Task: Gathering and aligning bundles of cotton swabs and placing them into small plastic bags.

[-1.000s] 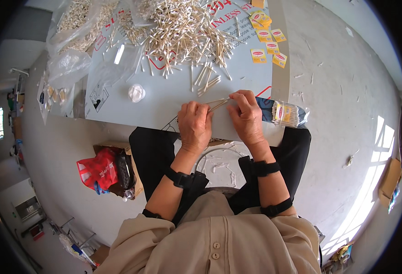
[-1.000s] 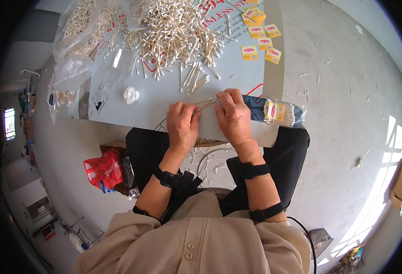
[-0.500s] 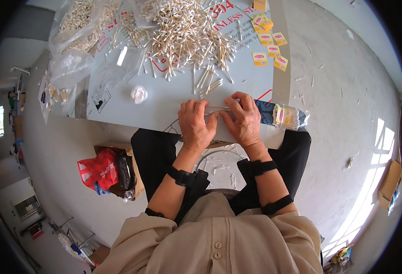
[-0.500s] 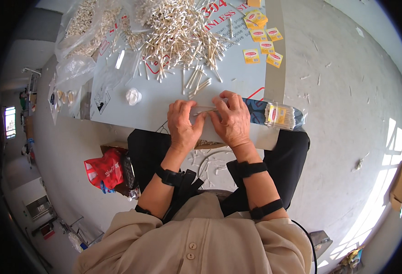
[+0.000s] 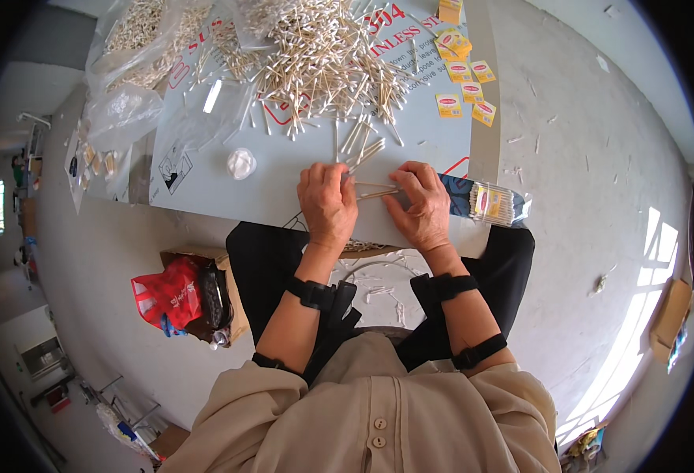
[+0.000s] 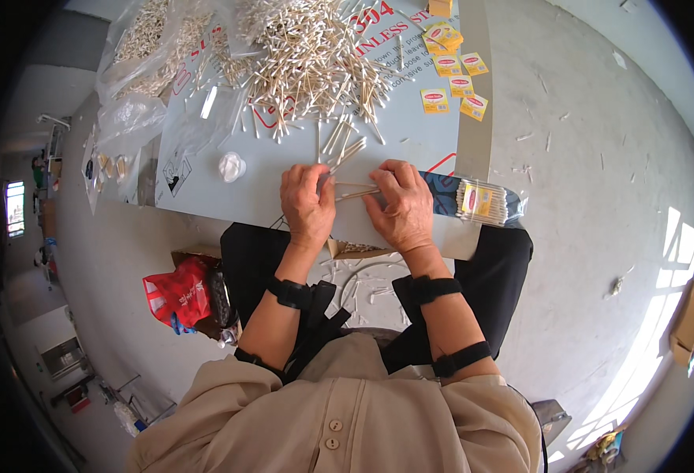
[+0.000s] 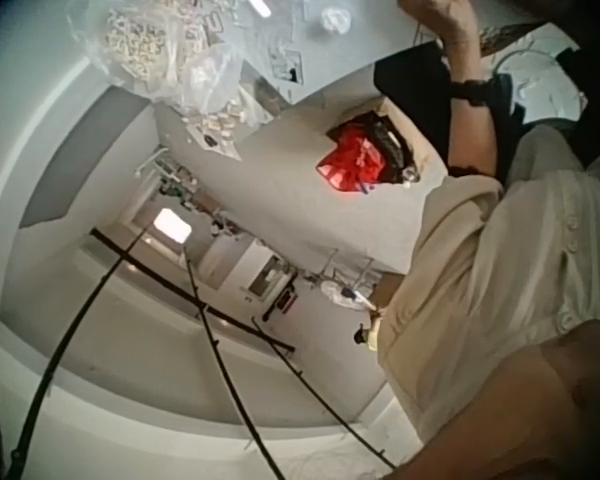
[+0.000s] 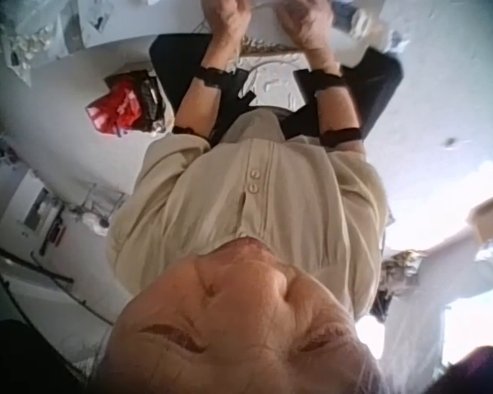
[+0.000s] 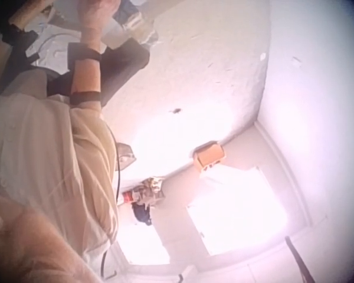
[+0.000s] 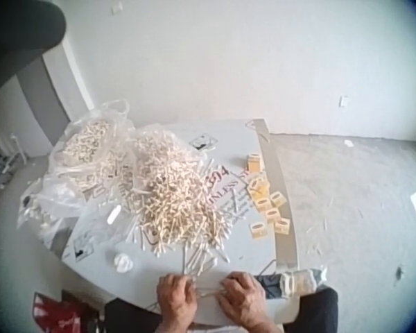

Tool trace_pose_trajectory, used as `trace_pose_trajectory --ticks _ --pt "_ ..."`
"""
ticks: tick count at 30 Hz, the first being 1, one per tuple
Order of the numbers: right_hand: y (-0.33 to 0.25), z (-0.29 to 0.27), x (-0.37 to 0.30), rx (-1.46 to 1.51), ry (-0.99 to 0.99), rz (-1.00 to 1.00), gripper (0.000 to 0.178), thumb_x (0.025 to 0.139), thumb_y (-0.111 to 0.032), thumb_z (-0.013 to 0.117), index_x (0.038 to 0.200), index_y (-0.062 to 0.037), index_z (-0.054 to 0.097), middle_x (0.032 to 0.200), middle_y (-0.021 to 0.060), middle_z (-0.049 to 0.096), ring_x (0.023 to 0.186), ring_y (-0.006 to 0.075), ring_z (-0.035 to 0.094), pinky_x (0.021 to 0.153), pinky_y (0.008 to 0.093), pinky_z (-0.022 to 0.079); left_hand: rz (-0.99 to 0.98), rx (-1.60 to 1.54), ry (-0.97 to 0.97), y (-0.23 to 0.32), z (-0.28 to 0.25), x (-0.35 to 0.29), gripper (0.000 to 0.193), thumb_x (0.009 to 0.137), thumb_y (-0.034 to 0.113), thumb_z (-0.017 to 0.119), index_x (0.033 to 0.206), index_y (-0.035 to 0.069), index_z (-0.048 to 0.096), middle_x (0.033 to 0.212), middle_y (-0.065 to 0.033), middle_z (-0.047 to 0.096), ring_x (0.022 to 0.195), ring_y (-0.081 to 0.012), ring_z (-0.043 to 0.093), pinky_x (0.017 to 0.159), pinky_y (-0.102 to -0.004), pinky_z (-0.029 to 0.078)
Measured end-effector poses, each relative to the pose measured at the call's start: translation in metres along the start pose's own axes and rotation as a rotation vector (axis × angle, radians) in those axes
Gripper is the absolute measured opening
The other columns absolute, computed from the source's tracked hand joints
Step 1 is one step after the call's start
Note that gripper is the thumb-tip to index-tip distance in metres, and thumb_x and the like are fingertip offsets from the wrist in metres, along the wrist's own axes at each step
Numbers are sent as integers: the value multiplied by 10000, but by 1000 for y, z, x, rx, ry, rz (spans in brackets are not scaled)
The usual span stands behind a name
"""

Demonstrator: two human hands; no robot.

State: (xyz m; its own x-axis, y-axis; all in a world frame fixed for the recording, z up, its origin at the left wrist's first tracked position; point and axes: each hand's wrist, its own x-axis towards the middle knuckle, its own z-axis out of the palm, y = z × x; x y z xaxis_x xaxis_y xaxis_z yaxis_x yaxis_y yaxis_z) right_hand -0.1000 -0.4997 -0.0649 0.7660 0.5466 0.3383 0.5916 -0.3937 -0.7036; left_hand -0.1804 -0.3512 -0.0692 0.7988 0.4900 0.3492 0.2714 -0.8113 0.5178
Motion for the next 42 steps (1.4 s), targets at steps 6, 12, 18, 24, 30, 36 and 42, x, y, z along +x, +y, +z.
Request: trace_pose_trajectory --ticks 6,12,18,24,30,36,42 --pt "-1 0 0 8 -19 26 345 619 -121 731 941 -74 614 1017 69 556 936 273 564 786 383 479 11 -70 26 3 -2 4 234 708 37 701 917 89 609 863 -54 553 849 -283 524 760 -414 405" --pt "1 0 -1 16 -36 22 265 626 -112 729 870 -82 630 1012 65 556 923 265 566 777 380 480 23 -34 34 4 2 4 202 701 33 702 871 105 621 841 -30 558 845 -262 533 744 -395 397" --pt "1 0 0 14 -10 18 257 626 -86 728 869 -75 646 989 71 567 871 269 587 748 366 493 5 -59 64 6 4 4 180 706 34 699 848 112 622 829 -25 557 838 -259 534 741 -397 392" --pt "1 0 0 16 -7 6 238 631 -92 730 855 -81 649 980 68 568 872 266 583 744 367 493 15 -67 58 6 4 6 168 695 36 703 815 116 617 824 -25 556 843 -258 534 737 -397 391" --pt "2 1 0 10 -14 -3 224 637 -100 732 844 -87 650 978 63 569 869 259 579 732 366 490 69 -36 -6 5 6 6 178 693 41 703 831 109 613 826 -33 554 842 -266 530 740 -400 394" --pt "2 1 0 19 -10 -8 228 640 -103 733 850 -83 646 977 63 572 878 265 578 734 368 490 -4 -98 72 4 5 10 225 694 45 700 885 98 594 846 -49 558 863 -285 522 748 -406 397" --pt "2 2 1 -22 -12 -29 348 657 -158 745 986 -102 646 989 58 567 909 263 569 755 370 484 24 -3 -1 4 5 14 171 694 48 700 825 106 607 828 -37 549 846 -273 518 735 -406 395"
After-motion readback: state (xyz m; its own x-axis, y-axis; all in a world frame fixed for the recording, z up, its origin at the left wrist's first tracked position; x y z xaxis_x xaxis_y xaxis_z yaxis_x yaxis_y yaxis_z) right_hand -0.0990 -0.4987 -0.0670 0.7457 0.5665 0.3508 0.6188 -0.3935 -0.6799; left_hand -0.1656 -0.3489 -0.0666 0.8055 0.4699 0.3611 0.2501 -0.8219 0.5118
